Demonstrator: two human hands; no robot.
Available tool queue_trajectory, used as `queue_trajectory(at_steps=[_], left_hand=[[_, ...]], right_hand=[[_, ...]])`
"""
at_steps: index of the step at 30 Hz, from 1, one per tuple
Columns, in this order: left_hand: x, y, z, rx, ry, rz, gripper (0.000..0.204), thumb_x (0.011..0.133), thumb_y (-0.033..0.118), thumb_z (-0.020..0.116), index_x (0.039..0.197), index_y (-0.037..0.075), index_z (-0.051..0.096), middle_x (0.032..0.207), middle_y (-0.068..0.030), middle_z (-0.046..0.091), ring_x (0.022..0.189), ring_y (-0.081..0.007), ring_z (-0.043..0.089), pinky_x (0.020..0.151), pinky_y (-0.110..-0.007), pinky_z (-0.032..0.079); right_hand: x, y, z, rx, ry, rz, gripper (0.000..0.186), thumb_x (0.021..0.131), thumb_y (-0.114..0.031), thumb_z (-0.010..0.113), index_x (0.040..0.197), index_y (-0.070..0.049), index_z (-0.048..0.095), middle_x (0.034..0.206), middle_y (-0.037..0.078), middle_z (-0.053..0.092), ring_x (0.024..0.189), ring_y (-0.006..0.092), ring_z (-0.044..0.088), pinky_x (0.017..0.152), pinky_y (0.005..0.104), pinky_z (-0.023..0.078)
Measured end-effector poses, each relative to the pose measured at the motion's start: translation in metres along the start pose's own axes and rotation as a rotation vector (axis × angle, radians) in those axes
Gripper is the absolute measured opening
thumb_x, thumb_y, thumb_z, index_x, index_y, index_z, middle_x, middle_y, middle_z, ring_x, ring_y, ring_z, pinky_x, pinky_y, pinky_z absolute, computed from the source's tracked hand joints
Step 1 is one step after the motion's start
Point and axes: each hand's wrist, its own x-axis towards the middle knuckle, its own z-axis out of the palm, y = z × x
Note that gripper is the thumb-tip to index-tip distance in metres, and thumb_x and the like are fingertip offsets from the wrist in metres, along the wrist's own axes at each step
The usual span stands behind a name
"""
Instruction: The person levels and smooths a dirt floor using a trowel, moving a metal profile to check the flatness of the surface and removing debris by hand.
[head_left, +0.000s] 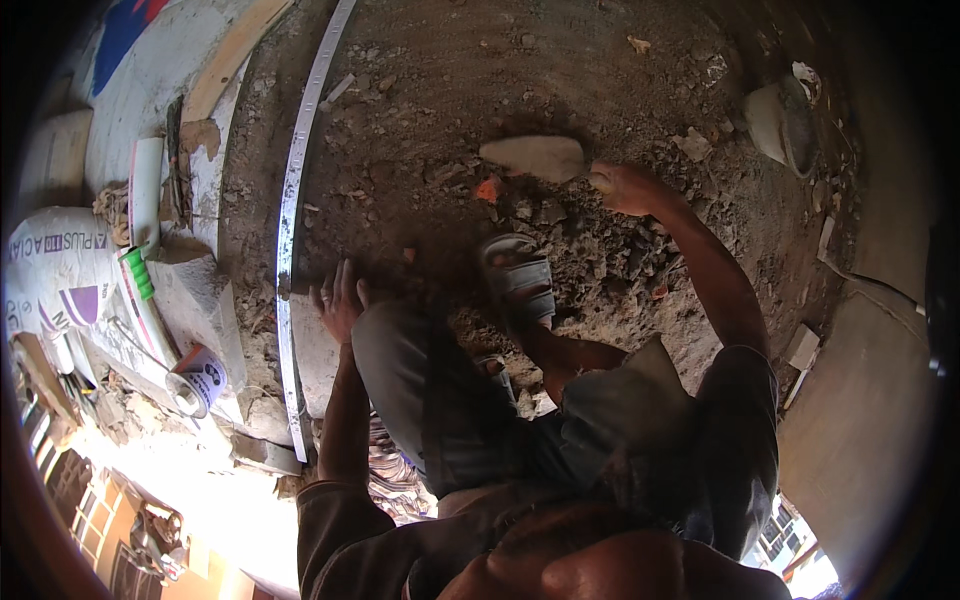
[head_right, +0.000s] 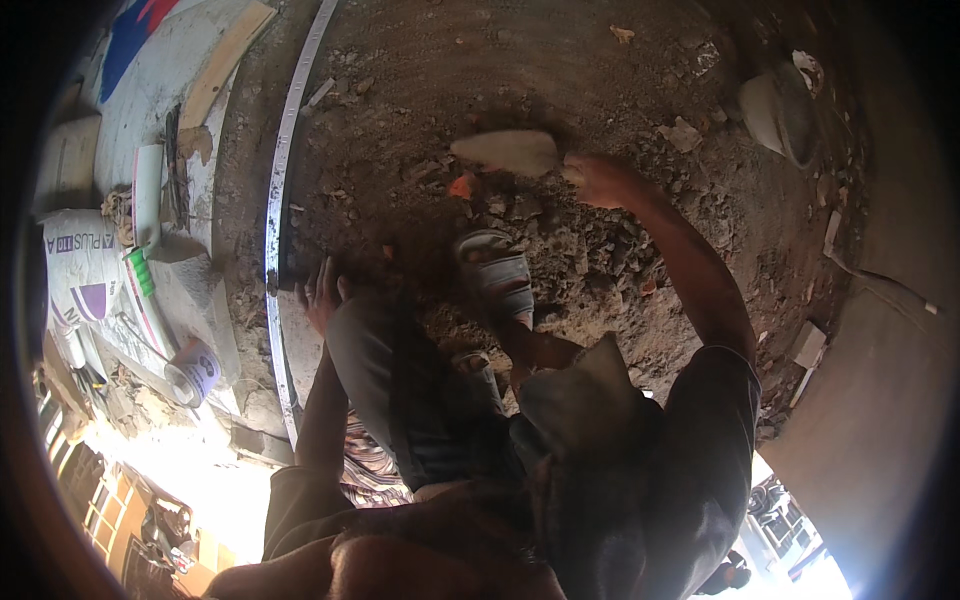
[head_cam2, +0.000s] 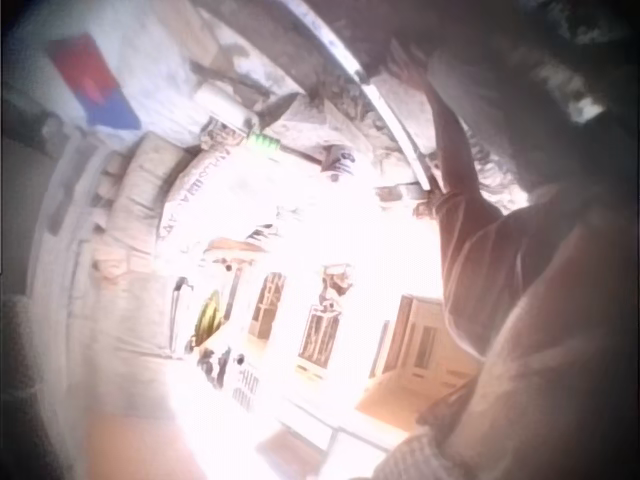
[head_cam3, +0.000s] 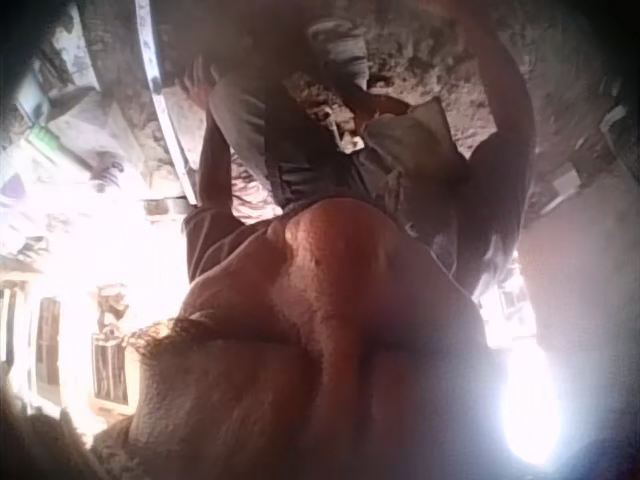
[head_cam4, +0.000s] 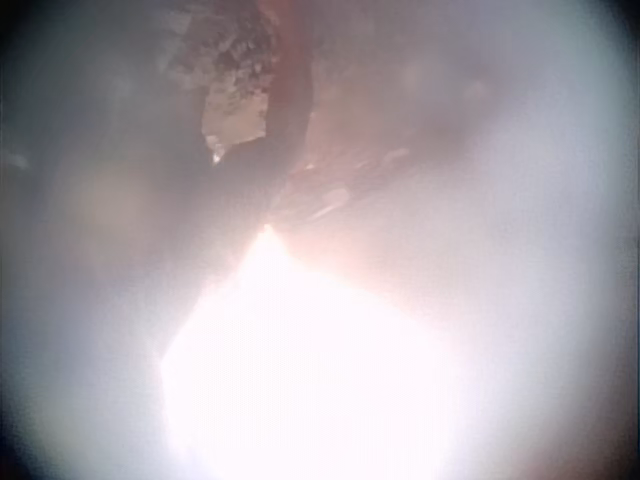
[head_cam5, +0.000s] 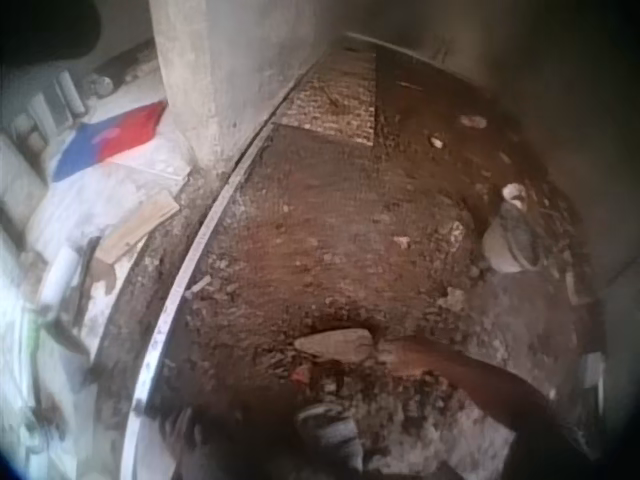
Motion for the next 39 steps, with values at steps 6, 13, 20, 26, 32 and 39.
queue_trajectory(at_steps=[6,13,20,26,32,39], left_hand=[[-0.001,0.001,-0.002,0.022,-0.01,-0.008,0.042,0.089,0.034,0.04,0.125,0.013,0.047,0.124,-0.0054,0.052,0.116,-0.0241,0.045,0.105,-0.048,0.017],[-0.007,0.008,0.007,0.008,0.033,0.043,0.042,0.09,0.033,0.039,0.124,0.012,0.048,0.123,-0.006,0.053,0.115,-0.0253,0.046,0.105,-0.048,0.017],[-0.006,0.007,-0.005,0.003,0.089,0.051,0.042,0.091,0.034,0.037,0.124,0.011,0.048,0.123,-0.0078,0.053,0.114,-0.0287,0.047,0.105,-0.048,0.017],[-0.006,-0.001,-0.002,-0.01,0.058,0.031,0.043,0.091,0.034,0.037,0.124,0.01,0.048,0.123,-0.0086,0.053,0.116,-0.029,0.046,0.105,-0.048,0.019],[-0.007,0.0,0.011,-0.009,0.073,0.033,0.042,0.09,0.034,0.038,0.124,0.012,0.048,0.123,-0.0082,0.053,0.115,-0.0268,0.046,0.105,-0.048,0.019],[-0.004,-0.002,0.005,0.043,0.117,0.048,0.042,0.089,0.034,0.04,0.124,0.012,0.048,0.121,-0.0069,0.054,0.112,-0.0252,0.048,0.103,-0.048,0.021]], right_hand=[[-0.014,-0.073,0.05,0.879,-0.005,-0.297,0.04,0.086,-0.027,0.057,0.117,-0.006,0.043,0.082,0.004,0.055,0.058,0.0064,0.051,0.047,0.0231,0.045],[0.012,-0.169,0.151,1.094,-0.231,-0.124,0.038,0.089,-0.036,0.05,0.106,-0.003,0.045,0.072,0.002,0.048,0.05,0.0085,0.049,0.041,0.0247,0.043],[-0.009,-0.089,0.168,1.137,-0.153,-0.058,0.033,0.089,-0.036,0.05,0.096,-0.003,0.052,0.069,0.004,0.051,0.05,0.0104,0.05,0.042,0.0282,0.041],[-0.097,-0.018,0.204,0.821,0.075,0.12,0.044,0.086,-0.033,0.052,0.118,-0.003,0.046,0.08,0.013,0.06,0.072,0.0199,0.059,0.061,0.0355,0.049],[-0.159,0.071,0.221,1.374,0.49,0.359,0.037,0.088,-0.042,0.046,0.097,-0.007,0.054,0.067,0.003,0.051,0.05,0.014,0.051,0.041,0.0274,0.043],[-0.098,-0.016,0.215,1.842,0.273,-0.38,0.04,0.09,-0.04,0.05,0.113,-0.007,0.049,0.083,0.005,0.054,0.068,0.012,0.055,0.052,0.0268,0.048]])
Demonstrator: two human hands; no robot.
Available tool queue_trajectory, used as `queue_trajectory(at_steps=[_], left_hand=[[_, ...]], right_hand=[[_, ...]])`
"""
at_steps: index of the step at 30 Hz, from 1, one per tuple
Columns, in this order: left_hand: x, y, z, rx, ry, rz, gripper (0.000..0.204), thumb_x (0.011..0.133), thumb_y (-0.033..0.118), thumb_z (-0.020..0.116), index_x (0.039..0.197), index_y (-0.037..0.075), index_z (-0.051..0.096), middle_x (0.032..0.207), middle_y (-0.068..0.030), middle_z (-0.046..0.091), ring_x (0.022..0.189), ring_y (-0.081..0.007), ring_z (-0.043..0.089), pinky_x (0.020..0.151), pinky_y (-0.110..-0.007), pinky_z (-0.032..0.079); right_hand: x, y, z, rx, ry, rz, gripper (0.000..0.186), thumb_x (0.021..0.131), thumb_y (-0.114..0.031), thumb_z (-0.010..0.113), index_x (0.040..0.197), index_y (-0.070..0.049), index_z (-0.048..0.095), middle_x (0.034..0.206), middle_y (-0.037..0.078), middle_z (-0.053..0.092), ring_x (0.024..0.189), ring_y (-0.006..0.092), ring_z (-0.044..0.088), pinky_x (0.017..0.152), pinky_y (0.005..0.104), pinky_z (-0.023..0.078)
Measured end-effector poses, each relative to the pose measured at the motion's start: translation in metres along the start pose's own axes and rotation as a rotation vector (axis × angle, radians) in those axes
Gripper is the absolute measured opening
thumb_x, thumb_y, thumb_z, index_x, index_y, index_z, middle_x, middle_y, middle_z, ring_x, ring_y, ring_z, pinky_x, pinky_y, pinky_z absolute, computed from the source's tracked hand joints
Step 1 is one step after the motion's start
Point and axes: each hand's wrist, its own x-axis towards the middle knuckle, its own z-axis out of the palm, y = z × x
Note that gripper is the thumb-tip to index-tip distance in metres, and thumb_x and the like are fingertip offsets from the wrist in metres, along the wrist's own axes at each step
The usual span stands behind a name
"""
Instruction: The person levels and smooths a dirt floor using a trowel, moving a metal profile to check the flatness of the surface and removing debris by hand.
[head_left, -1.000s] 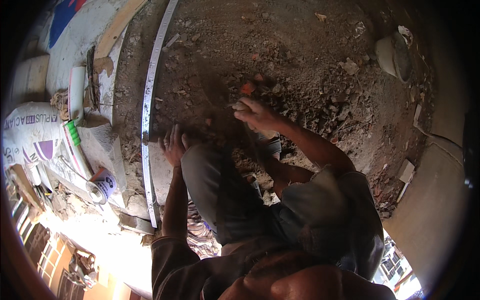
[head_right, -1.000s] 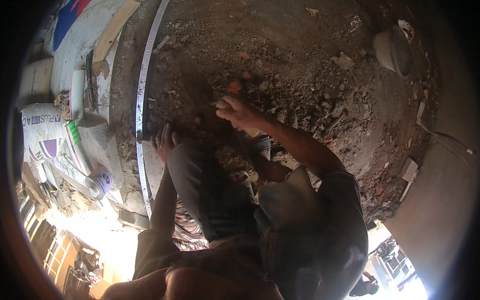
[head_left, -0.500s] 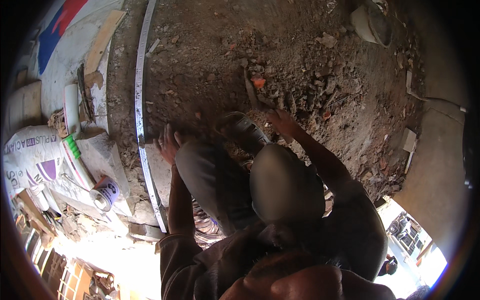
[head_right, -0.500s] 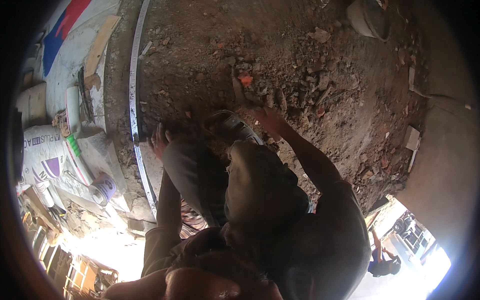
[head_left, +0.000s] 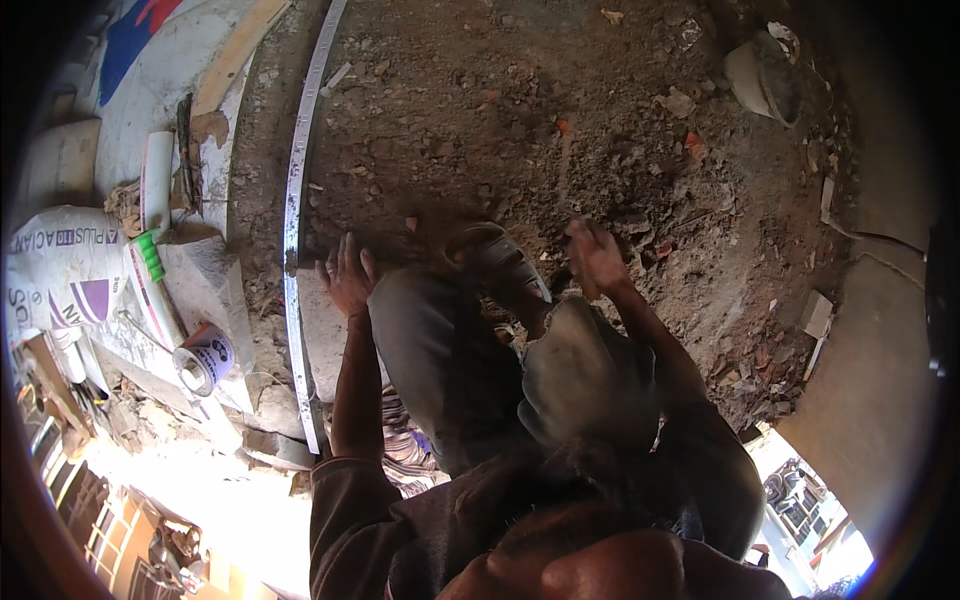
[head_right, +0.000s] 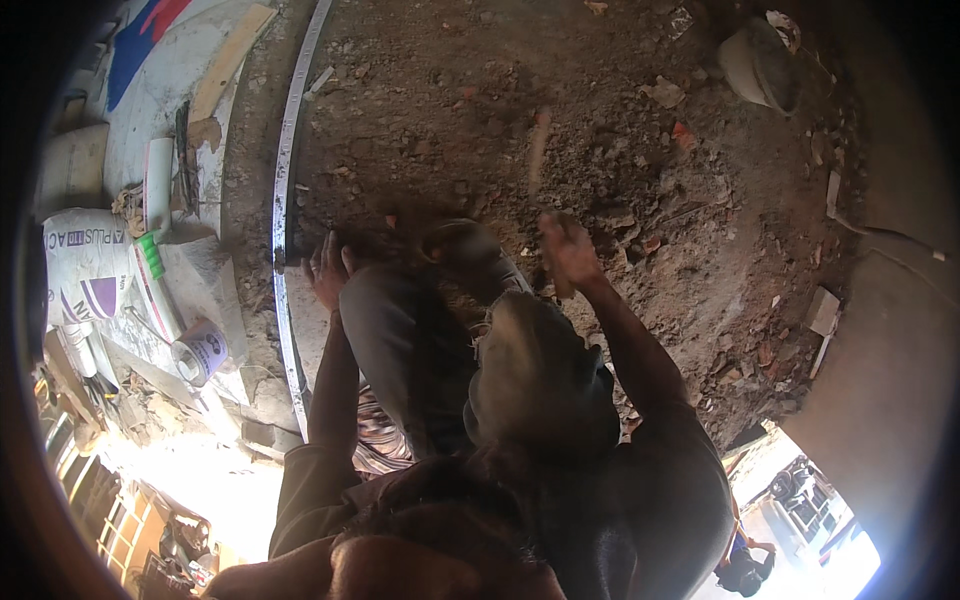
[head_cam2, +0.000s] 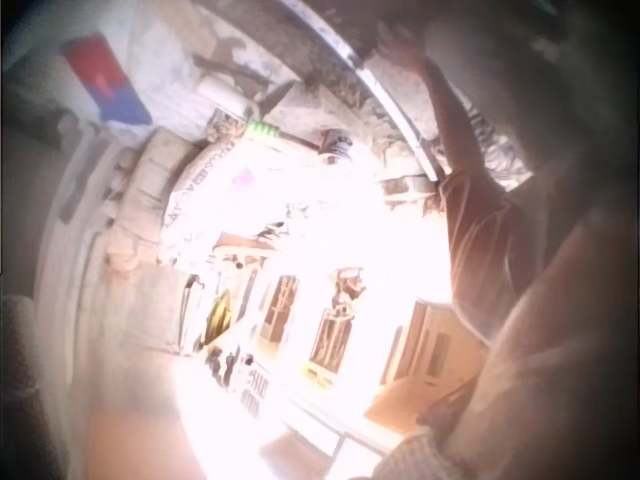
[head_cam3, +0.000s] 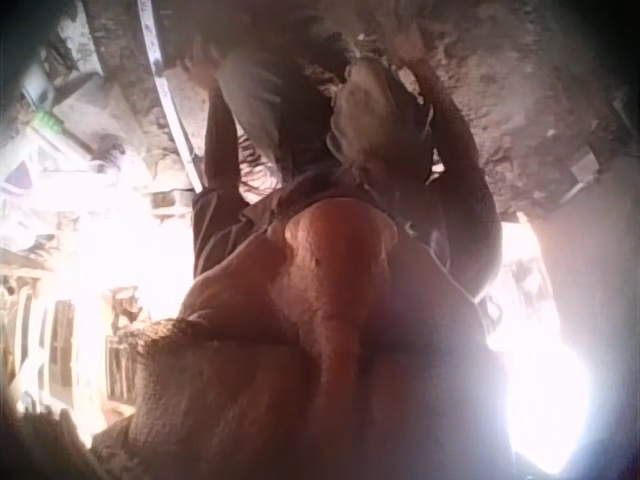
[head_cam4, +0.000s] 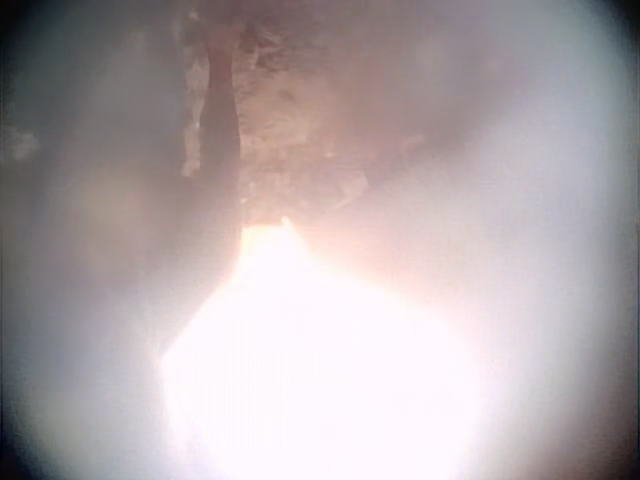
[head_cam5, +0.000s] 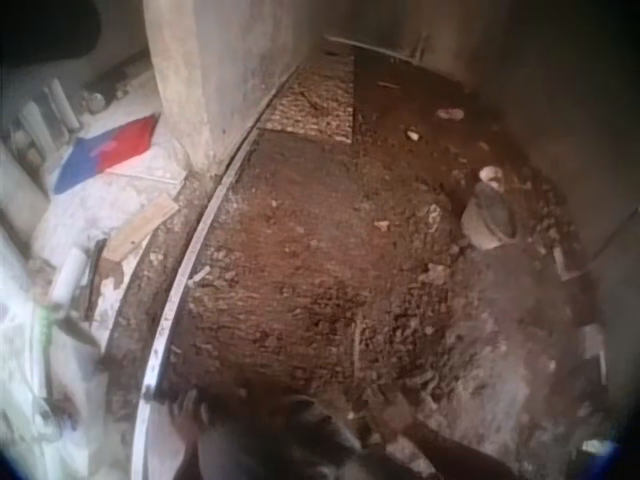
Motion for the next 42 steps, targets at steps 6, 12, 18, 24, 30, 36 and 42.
queue_trajectory(at_steps=[6,12,18,24,30,36,42], left_hand=[[-0.004,0.007,0.015,-0.048,0.002,0.015,0.042,0.089,0.035,0.039,0.124,0.012,0.048,0.122,-0.0064,0.054,0.113,-0.025,0.048,0.104,-0.048,0.02],[-0.003,0.003,0.001,-0.071,-0.018,-0.042,0.043,0.089,0.034,0.039,0.124,0.011,0.047,0.123,-0.0076,0.052,0.114,-0.0275,0.047,0.104,-0.047,0.021],[-0.003,-0.005,0.0,-0.025,-0.021,-0.041,0.044,0.088,0.035,0.04,0.125,0.01,0.046,0.123,-0.0081,0.052,0.114,-0.0273,0.047,0.105,-0.046,0.02],[-0.003,-0.005,-0.006,-0.084,0.006,-0.068,0.045,0.088,0.035,0.041,0.125,0.011,0.046,0.123,-0.0087,0.052,0.115,-0.026,0.045,0.105,-0.045,0.02],[-0.005,-0.008,-0.009,-0.095,-0.023,-0.105,0.045,0.087,0.034,0.042,0.125,0.011,0.046,0.125,-0.0084,0.051,0.117,-0.0253,0.044,0.106,-0.045,0.019],[-0.004,-0.003,-0.007,-0.143,-0.024,-0.116,0.045,0.086,0.034,0.044,0.125,0.011,0.046,0.125,-0.0095,0.051,0.117,-0.0259,0.044,0.106,-0.045,0.02],[0.005,0.001,-0.012,-0.195,-0.007,-0.106,0.044,0.085,0.031,0.046,0.124,0.011,0.047,0.125,-0.0103,0.051,0.116,-0.0266,0.045,0.105,-0.046,0.021]], right_hand=[[0.146,0.03,0.137,-0.787,-0.094,0.304,0.039,0.09,-0.041,0.047,0.098,-0.003,0.051,0.066,0.002,0.049,0.049,0.0116,0.05,0.047,0.0289,0.044],[0.088,0.025,0.022,-0.913,0.228,0.163,0.051,0.085,-0.053,0.048,0.104,-0.006,0.053,0.083,0.011,0.056,0.074,0.0198,0.054,0.065,0.0337,0.043],[-0.018,-0.024,-0.042,-1.024,0.444,0.106,0.048,0.087,-0.046,0.046,0.108,-0.003,0.052,0.072,0.009,0.057,0.056,0.0206,0.053,0.052,0.0338,0.043],[-0.039,-0.016,-0.002,-0.891,0.358,0.097,0.046,0.085,-0.04,0.05,0.112,-0.003,0.047,0.076,0.012,0.057,0.057,0.0209,0.055,0.052,0.0347,0.044],[0.027,-0.027,0.041,-1.084,0.157,0.029,0.047,0.084,-0.034,0.054,0.116,-0.003,0.041,0.08,0.014,0.057,0.058,0.0212,0.057,0.052,0.0356,0.045],[0.195,-0.066,0.12,-1.358,-0.023,0.139,0.058,0.087,-0.035,0.052,0.131,-0.004,0.03,0.086,0.015,0.056,0.06,0.0199,0.056,0.051,0.0348,0.048],[0.321,-0.077,0.188,-1.335,0.106,0.185,0.063,0.091,-0.036,0.046,0.139,-0.007,0.018,0.084,0.01,0.056,0.053,0.0148,0.051,0.046,0.0325,0.046]])
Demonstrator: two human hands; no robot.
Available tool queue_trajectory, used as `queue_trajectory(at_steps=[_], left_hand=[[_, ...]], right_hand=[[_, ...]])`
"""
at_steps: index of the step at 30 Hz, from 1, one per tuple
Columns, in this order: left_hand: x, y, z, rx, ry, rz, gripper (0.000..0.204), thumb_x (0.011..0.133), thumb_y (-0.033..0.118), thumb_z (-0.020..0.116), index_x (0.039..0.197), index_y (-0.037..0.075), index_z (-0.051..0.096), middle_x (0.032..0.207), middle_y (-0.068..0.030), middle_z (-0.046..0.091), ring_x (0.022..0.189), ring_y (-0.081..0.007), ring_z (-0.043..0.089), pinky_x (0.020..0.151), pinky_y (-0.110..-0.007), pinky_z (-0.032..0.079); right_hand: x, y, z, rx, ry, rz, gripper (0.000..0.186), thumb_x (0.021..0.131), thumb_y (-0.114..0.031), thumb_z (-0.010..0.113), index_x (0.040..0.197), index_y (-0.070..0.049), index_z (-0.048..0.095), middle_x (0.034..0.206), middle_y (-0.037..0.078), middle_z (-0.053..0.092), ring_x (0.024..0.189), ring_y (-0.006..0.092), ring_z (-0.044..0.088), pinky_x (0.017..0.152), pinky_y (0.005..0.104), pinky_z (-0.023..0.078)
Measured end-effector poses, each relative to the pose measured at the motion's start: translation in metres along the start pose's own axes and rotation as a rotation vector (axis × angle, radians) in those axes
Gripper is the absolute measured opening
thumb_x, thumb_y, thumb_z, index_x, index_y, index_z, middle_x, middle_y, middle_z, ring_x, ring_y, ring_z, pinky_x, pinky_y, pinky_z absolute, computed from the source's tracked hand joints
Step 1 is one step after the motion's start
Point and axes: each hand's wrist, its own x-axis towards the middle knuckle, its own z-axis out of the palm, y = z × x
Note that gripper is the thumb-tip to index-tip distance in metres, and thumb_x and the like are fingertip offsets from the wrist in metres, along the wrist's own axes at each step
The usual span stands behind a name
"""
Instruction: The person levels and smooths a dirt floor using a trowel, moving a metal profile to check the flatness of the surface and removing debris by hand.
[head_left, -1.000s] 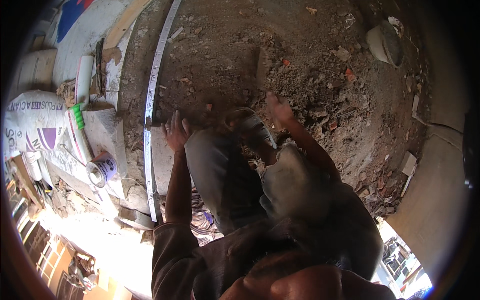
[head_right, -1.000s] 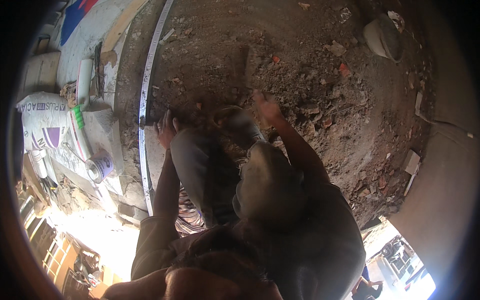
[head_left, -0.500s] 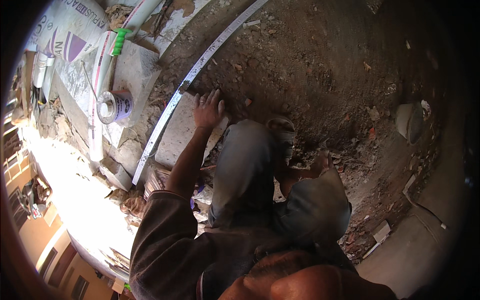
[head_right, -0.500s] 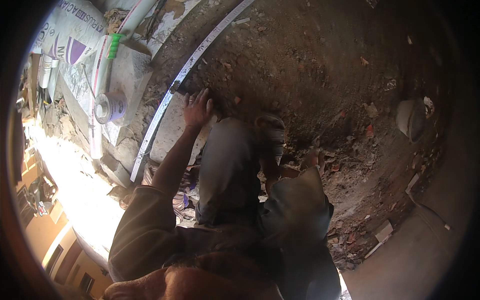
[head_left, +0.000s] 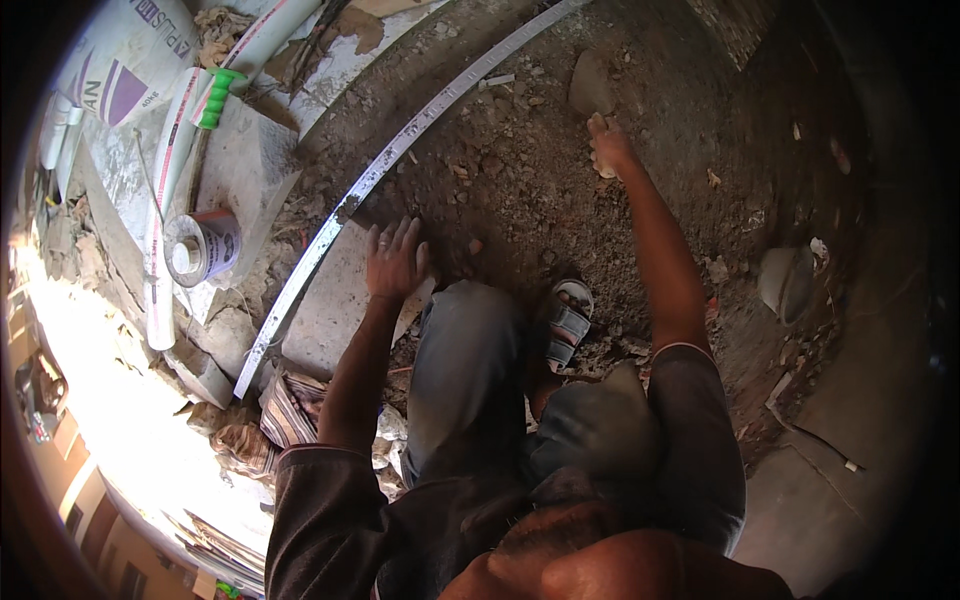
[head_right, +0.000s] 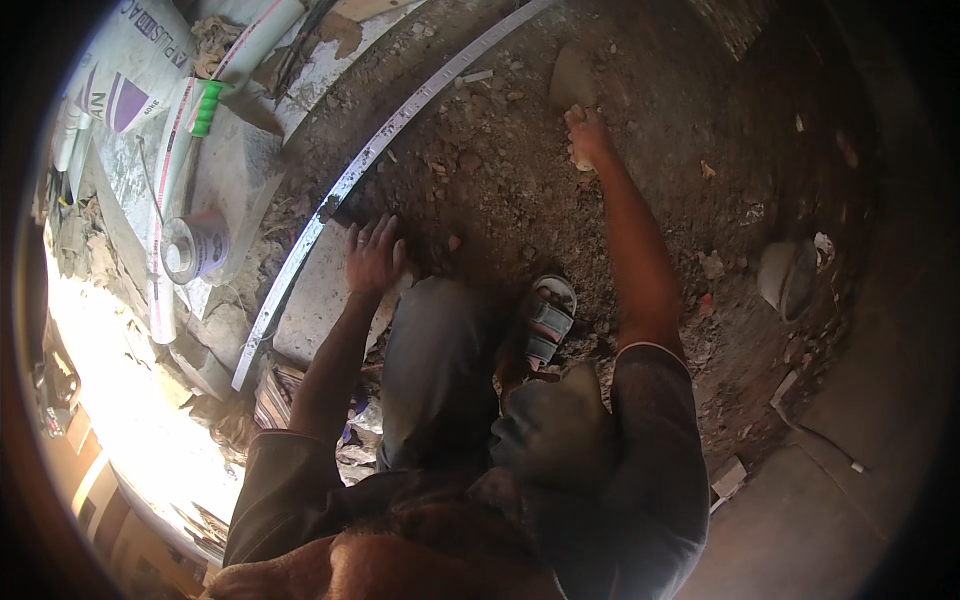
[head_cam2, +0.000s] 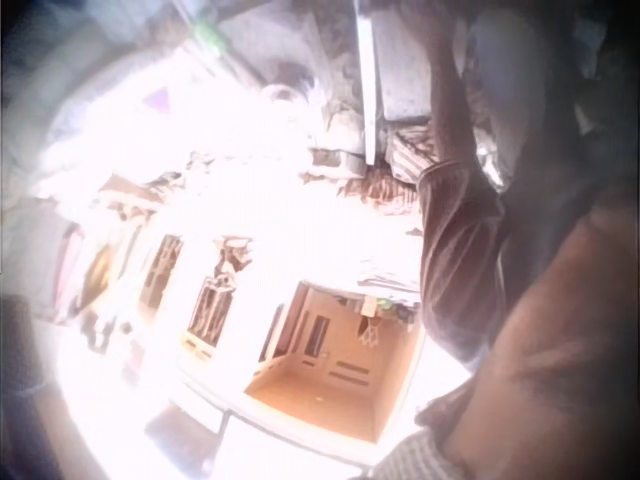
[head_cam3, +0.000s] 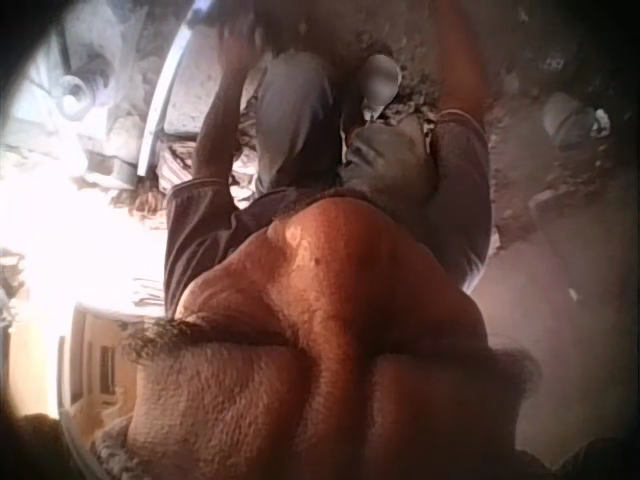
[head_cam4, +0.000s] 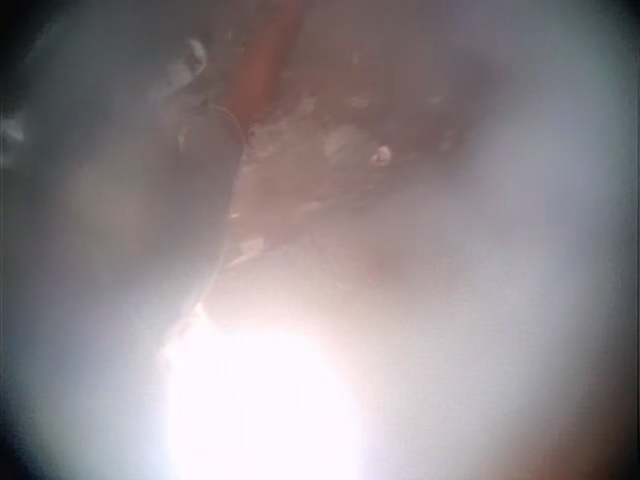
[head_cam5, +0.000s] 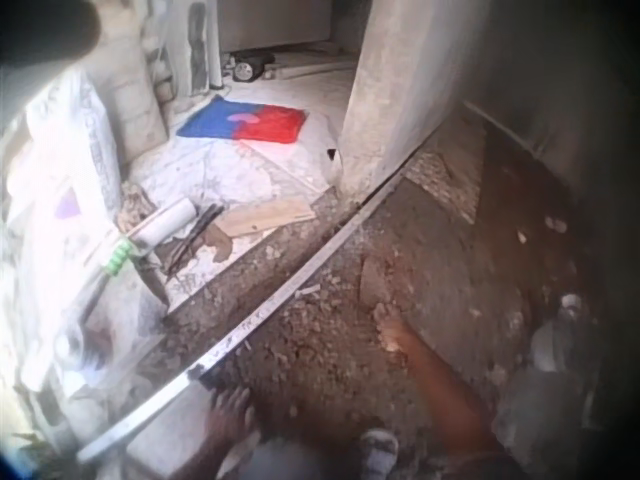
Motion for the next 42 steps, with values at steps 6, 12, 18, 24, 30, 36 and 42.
queue_trajectory(at_steps=[6,12,18,24,30,36,42], left_hand=[[0.002,-0.004,-0.007,-0.007,0.044,-0.001,0.044,0.085,0.03,0.047,0.124,0.01,0.047,0.124,-0.0097,0.051,0.116,-0.0265,0.045,0.105,-0.046,0.022],[-0.003,-0.006,-0.002,-0.008,0.015,-0.017,0.045,0.085,0.03,0.048,0.124,0.009,0.046,0.126,-0.0102,0.048,0.119,-0.0258,0.041,0.105,-0.046,0.022],[0.001,-0.003,-0.002,0.032,-0.011,-0.039,0.048,0.085,0.031,0.047,0.127,0.009,0.043,0.13,-0.0098,0.045,0.122,-0.0253,0.039,0.106,-0.044,0.019],[0.003,-0.004,-0.01,-0.003,-0.02,-0.085,0.048,0.085,0.03,0.051,0.128,0.011,0.042,0.131,-0.0111,0.043,0.121,-0.0278,0.039,0.105,-0.044,0.023],[0.012,-0.026,-0.059,-0.076,0.078,-0.207,0.049,0.084,0.018,0.057,0.129,0.008,0.041,0.132,-0.0139,0.041,0.119,-0.0319,0.042,0.098,-0.041,0.036],[0.031,-0.059,-0.113,0.001,-0.104,-0.336,0.06,0.081,0.023,0.061,0.133,0.015,0.034,0.13,-0.0127,0.045,0.111,-0.0349,0.049,0.09,-0.042,0.043],[0.053,-0.098,-0.07,-0.121,-0.393,-0.424,0.056,0.078,0.032,0.063,0.126,0.01,0.045,0.111,-0.0149,0.059,0.108,-0.0333,0.052,0.086,-0.039,0.043]], right_hand=[[-0.07,0.036,0.018,-0.586,-0.28,-0.306,0.059,0.092,-0.037,0.042,0.138,-0.007,0.021,0.089,0.015,0.061,0.067,0.0251,0.058,0.06,0.0389,0.048],[-0.11,0.052,-0.023,-0.759,-0.234,-0.3,0.057,0.089,-0.036,0.048,0.134,-0.006,0.027,0.094,0.018,0.058,0.07,0.0317,0.06,0.067,0.0428,0.047],[-0.022,-0.005,-0.062,-0.264,0.046,-0.168,0.047,0.088,-0.028,0.052,0.124,-0.002,0.037,0.087,0.015,0.057,0.059,0.0183,0.056,0.05,0.034,0.047],[0.101,-0.069,-0.071,0.157,-0.068,-0.064,0.046,0.089,-0.025,0.051,0.125,-0.001,0.036,0.074,0.006,0.05,0.054,0.0141,0.05,0.043,0.0303,0.044],[0.047,-0.036,-0.035,-0.43,-0.45,-0.247,0.043,0.087,-0.024,0.05,0.119,0.003,0.04,0.087,0.012,0.057,0.064,0.018,0.057,0.055,0.033,0.048],[0.039,-0.026,-0.095,-0.307,-0.299,-0.281,0.045,0.089,-0.026,0.049,0.124,-0.001,0.037,0.085,0.01,0.054,0.061,0.0165,0.052,0.053,0.0327,0.046],[0.12,-0.046,-0.042,-0.172,-0.291,-0.183,0.041,0.088,-0.025,0.049,0.115,0.004,0.041,0.088,0.012,0.055,0.063,0.0186,0.055,0.054,0.0341,0.048]])
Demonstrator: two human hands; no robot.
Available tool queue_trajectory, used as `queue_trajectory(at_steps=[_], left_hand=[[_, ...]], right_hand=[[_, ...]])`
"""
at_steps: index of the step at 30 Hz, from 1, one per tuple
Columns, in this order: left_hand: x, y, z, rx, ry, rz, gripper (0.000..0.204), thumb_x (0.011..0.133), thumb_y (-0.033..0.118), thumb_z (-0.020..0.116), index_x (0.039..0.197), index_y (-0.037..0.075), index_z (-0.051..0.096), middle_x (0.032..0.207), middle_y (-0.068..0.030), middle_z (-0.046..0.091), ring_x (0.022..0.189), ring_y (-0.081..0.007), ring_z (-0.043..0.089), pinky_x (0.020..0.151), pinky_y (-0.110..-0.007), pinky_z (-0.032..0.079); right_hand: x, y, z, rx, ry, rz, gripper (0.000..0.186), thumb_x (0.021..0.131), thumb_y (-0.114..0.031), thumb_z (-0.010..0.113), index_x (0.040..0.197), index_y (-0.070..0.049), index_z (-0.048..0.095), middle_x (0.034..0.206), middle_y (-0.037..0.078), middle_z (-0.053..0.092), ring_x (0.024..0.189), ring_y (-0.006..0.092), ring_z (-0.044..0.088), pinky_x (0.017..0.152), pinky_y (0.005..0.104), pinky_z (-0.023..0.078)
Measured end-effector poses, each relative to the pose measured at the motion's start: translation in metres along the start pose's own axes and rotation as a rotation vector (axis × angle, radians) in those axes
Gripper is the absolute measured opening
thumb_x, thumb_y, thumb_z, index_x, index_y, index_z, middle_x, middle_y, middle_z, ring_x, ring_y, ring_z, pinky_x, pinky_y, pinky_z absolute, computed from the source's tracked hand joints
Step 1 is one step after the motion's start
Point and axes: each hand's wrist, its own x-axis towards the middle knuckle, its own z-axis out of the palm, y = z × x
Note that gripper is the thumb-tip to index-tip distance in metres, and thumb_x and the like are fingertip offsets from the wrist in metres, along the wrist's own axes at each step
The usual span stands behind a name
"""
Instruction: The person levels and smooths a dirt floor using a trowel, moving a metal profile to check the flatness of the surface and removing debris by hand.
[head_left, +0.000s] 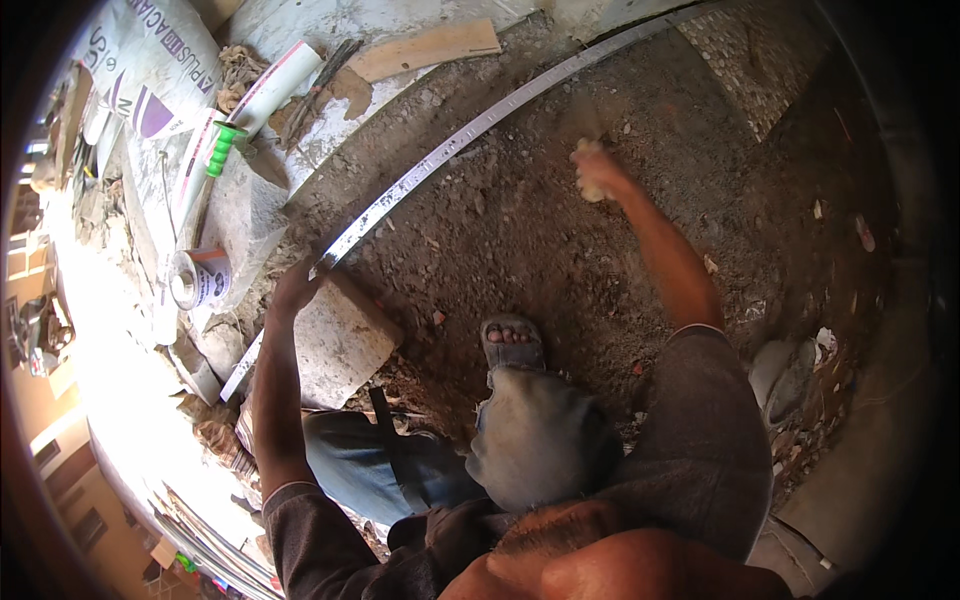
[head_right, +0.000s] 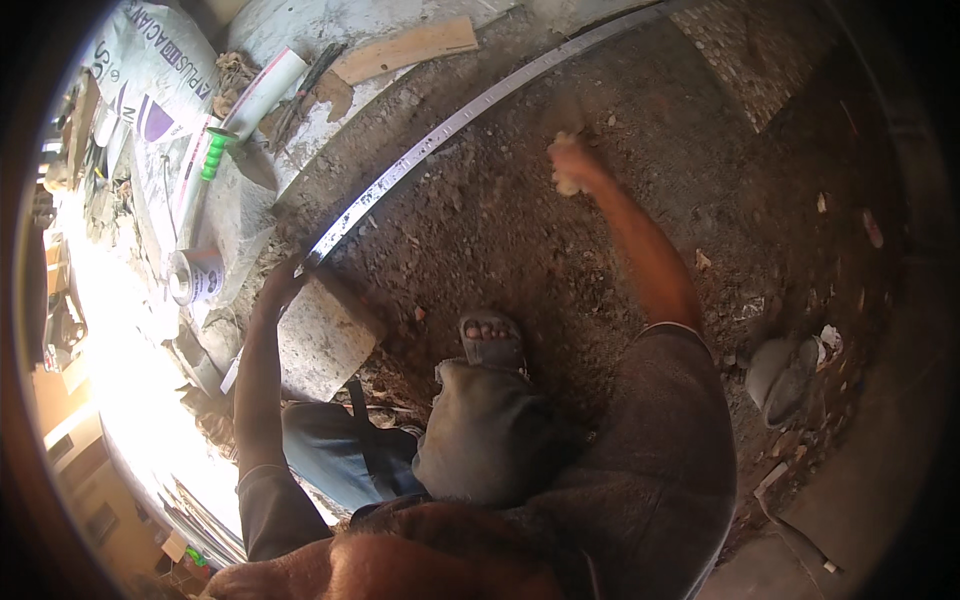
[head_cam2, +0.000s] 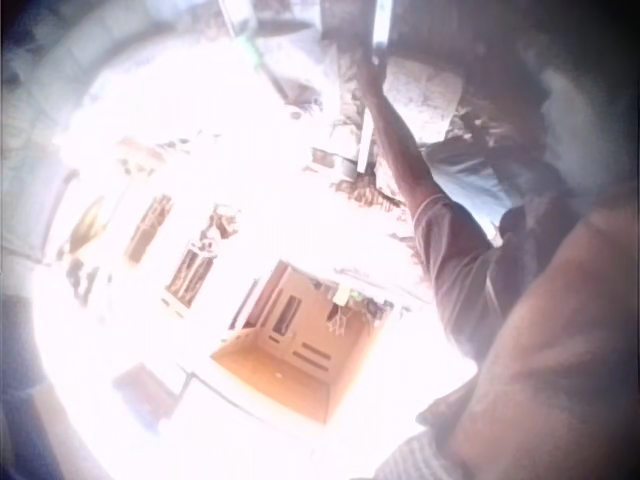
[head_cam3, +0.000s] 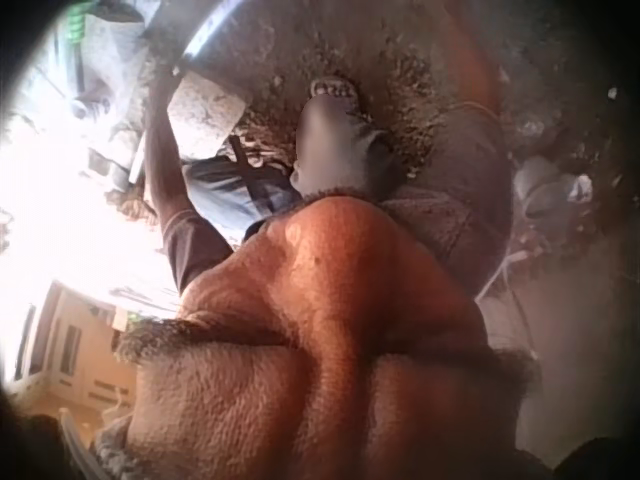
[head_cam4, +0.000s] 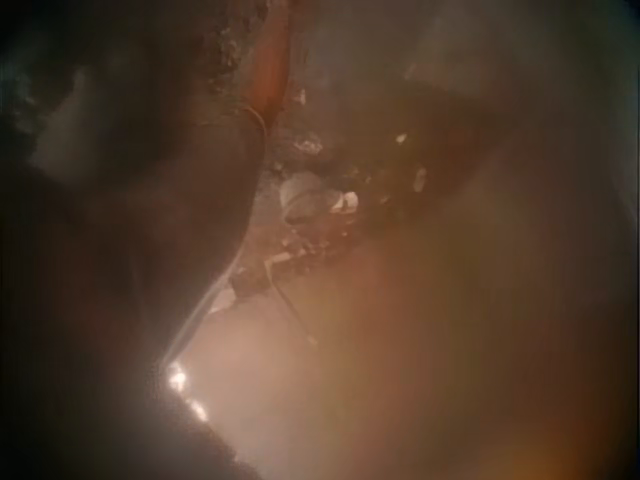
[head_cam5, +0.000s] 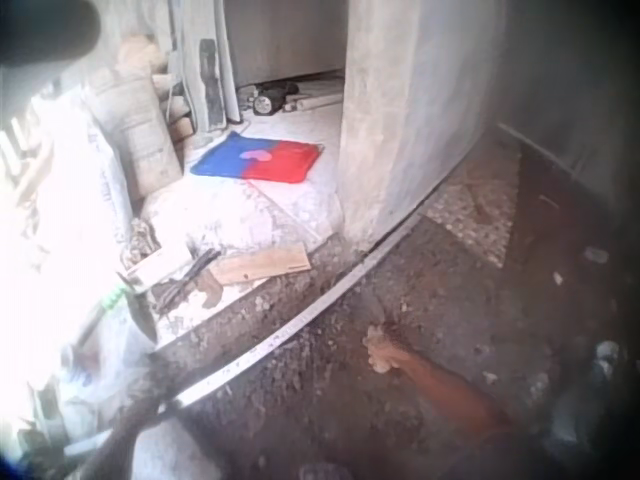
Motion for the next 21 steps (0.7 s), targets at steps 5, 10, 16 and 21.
queue_trajectory(at_steps=[5,10,16,21], left_hand=[[-0.002,-0.014,0.006,-0.241,0.026,-0.039,0.052,0.081,0.037,0.062,0.123,0.008,0.05,0.108,-0.0133,0.061,0.104,-0.028,0.055,0.09,-0.037,0.04],[-0.001,-0.019,0.021,-0.259,0.048,-0.027,0.066,0.081,0.047,0.056,0.13,0.005,0.04,0.119,-0.0195,0.053,0.113,-0.0314,0.049,0.094,-0.036,0.036],[0.007,-0.031,0.057,-0.525,0.225,0.066,0.073,0.082,0.049,0.054,0.132,0.0,0.035,0.128,-0.02,0.046,0.121,-0.0294,0.042,0.1,-0.034,0.031],[0.005,-0.046,0.041,-0.318,0.248,-0.091,0.077,0.08,0.063,0.044,0.129,0.003,0.041,0.124,-0.0231,0.048,0.119,-0.033,0.044,0.098,-0.037,0.034]], right_hand=[[-0.107,0.05,0.034,-0.645,-0.197,-0.491,0.044,0.086,-0.024,0.052,0.119,0.004,0.04,0.101,0.019,0.057,0.069,0.0223,0.06,0.063,0.0359,0.049],[-0.081,0.006,-0.027,-0.063,0.092,-0.006,0.048,0.087,-0.024,0.052,0.124,0.002,0.034,0.093,0.014,0.057,0.065,0.0186,0.058,0.056,0.032,0.048],[-0.069,-0.005,0.05,-0.446,-0.17,-0.158,0.051,0.085,-0.02,0.053,0.126,0.002,0.033,0.095,0.016,0.058,0.071,0.0208,0.061,0.06,0.0328,0.049],[-0.134,-0.006,0.013,-0.501,-0.148,-0.166,0.054,0.084,-0.022,0.055,0.128,0.0,0.033,0.092,0.015,0.057,0.067,0.0169,0.057,0.058,0.0319,0.048]])
